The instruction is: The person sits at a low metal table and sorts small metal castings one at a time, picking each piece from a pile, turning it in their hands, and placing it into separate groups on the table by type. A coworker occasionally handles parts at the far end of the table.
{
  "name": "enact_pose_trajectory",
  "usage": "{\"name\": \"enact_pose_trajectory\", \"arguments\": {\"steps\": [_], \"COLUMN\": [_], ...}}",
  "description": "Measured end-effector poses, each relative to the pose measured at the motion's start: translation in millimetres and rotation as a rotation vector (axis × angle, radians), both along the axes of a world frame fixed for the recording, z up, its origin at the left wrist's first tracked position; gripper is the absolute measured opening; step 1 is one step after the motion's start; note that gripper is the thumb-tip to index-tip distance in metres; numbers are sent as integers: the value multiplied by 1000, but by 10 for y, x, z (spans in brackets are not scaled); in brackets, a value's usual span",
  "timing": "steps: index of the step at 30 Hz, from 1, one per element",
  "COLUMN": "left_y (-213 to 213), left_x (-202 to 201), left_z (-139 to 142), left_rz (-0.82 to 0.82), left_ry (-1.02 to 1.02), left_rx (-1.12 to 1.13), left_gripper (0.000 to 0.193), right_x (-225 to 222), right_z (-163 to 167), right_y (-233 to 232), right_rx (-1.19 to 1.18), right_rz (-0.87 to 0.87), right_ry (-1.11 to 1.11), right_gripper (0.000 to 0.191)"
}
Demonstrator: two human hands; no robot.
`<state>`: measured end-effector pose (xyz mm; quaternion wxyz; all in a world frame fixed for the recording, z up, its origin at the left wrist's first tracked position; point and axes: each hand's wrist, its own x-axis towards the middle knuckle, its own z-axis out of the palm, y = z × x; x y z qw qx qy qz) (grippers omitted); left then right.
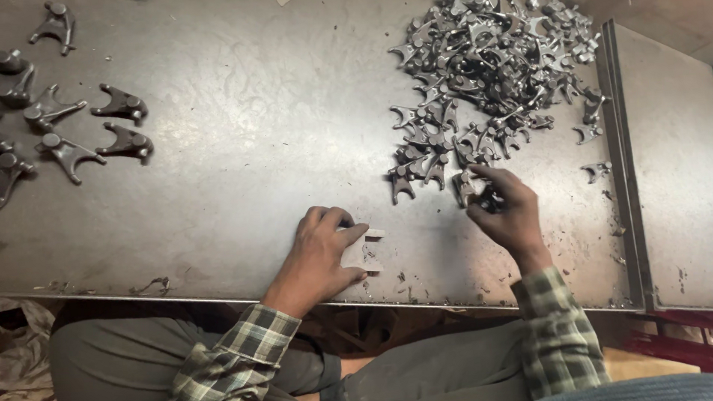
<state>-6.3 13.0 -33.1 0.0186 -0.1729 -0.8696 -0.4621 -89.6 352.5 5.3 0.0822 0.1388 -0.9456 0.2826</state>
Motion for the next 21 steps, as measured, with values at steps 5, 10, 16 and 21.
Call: {"name": "enact_pose_trajectory", "arguments": {"steps": [5,10,16,21], "left_y": [8,1,19,15], "left_x": [-19,-20,-12,-10], "left_z": [-25,-43,-70,-65], "left_rz": [-5,-17,-16,-15], "left_ry": [-13,13,-8,7], "left_rx": [1,6,-15,-13], "left_gripper": [68,66,67,68], "right_x": [-219,-216,287,408], "right_z": [216,93,-140,-36], "right_y": [-124,64,106,-22], "right_rx": [479,234,30,44], "right_rz": [160,5,-186,-25], "right_ry": [93,-177,-354,-166], "right_gripper": [56,46,41,49]}}
